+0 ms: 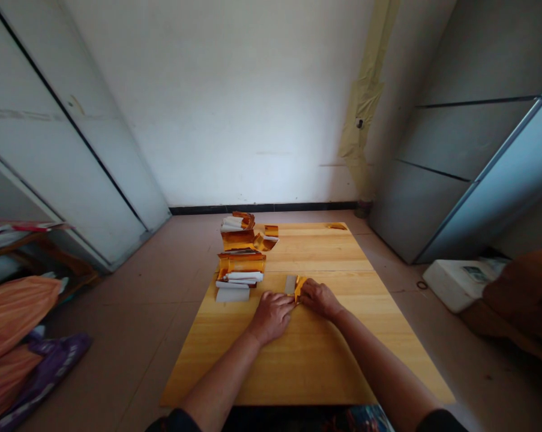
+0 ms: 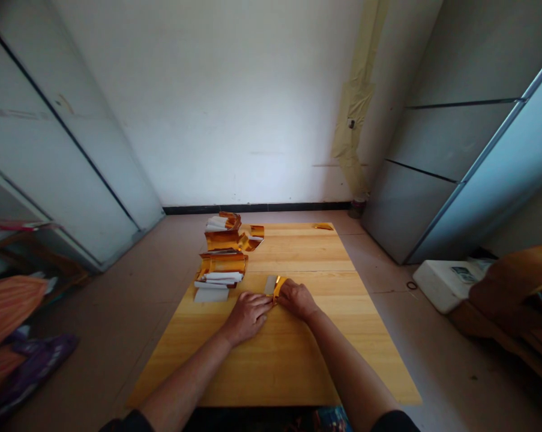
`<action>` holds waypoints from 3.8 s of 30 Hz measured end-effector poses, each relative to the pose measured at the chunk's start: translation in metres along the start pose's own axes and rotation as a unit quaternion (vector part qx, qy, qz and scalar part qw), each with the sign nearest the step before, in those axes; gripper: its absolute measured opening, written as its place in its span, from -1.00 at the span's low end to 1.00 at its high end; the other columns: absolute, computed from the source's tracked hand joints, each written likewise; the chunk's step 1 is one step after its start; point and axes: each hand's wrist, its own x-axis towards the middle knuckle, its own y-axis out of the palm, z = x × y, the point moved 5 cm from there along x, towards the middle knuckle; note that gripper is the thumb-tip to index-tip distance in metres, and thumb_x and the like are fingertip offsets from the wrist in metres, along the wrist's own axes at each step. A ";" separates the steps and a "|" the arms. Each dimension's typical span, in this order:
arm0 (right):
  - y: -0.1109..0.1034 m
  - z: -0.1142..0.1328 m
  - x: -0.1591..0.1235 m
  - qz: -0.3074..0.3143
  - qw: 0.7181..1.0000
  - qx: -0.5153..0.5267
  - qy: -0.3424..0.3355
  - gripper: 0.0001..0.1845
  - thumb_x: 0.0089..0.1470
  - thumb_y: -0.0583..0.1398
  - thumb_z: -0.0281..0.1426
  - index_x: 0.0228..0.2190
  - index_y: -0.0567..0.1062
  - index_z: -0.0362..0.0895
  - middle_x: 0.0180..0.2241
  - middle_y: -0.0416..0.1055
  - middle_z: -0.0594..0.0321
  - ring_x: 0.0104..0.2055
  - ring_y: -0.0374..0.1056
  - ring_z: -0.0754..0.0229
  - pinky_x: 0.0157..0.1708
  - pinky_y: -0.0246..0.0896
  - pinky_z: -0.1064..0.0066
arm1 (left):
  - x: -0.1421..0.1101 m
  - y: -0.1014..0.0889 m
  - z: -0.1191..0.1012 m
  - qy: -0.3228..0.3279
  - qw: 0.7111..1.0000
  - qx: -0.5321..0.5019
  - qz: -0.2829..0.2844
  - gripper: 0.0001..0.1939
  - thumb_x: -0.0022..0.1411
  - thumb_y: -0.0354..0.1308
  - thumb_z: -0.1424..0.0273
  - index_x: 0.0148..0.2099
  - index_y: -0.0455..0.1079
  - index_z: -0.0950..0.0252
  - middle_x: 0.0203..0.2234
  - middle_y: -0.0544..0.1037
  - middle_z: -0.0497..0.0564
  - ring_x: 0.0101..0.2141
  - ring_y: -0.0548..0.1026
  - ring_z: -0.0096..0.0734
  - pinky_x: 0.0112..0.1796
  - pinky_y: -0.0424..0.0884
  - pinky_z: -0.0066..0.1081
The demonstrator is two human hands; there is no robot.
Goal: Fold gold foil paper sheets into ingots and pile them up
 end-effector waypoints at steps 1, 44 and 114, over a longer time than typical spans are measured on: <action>-0.001 0.002 0.001 0.010 1.000 -0.012 0.000 -0.81 0.19 0.06 -0.35 -0.35 0.44 -0.14 -0.28 0.37 0.23 -0.34 0.31 0.32 -0.37 0.10 0.53 | -0.001 -0.001 0.000 -0.002 1.000 -0.001 0.005 -0.59 0.16 0.05 0.49 0.04 0.35 0.06 -0.03 0.49 -0.05 -0.02 0.38 -0.34 -0.03 0.18 -0.19; 0.008 0.008 0.007 0.032 0.993 -0.115 0.024 -0.73 0.24 -0.05 -0.31 -0.22 0.40 -0.12 -0.20 0.38 0.09 -0.28 0.37 0.20 -0.31 0.16 0.45 | -0.003 0.003 -0.008 -0.024 1.000 -0.003 -0.004 -0.56 0.11 0.05 0.54 0.06 0.29 0.16 -0.03 0.44 0.04 0.00 0.34 -0.29 0.00 0.17 -0.22; 0.010 -0.022 0.014 -0.030 0.977 0.150 0.150 -0.80 -0.25 0.24 -0.59 -0.45 0.49 -0.16 -0.37 0.35 0.25 -0.37 0.26 0.29 -0.38 0.12 0.54 | 0.003 0.001 -0.013 -0.059 0.994 0.056 0.070 -0.69 0.18 0.02 0.49 -0.02 0.32 0.17 0.06 0.38 0.00 0.04 0.28 -0.32 -0.04 0.18 -0.23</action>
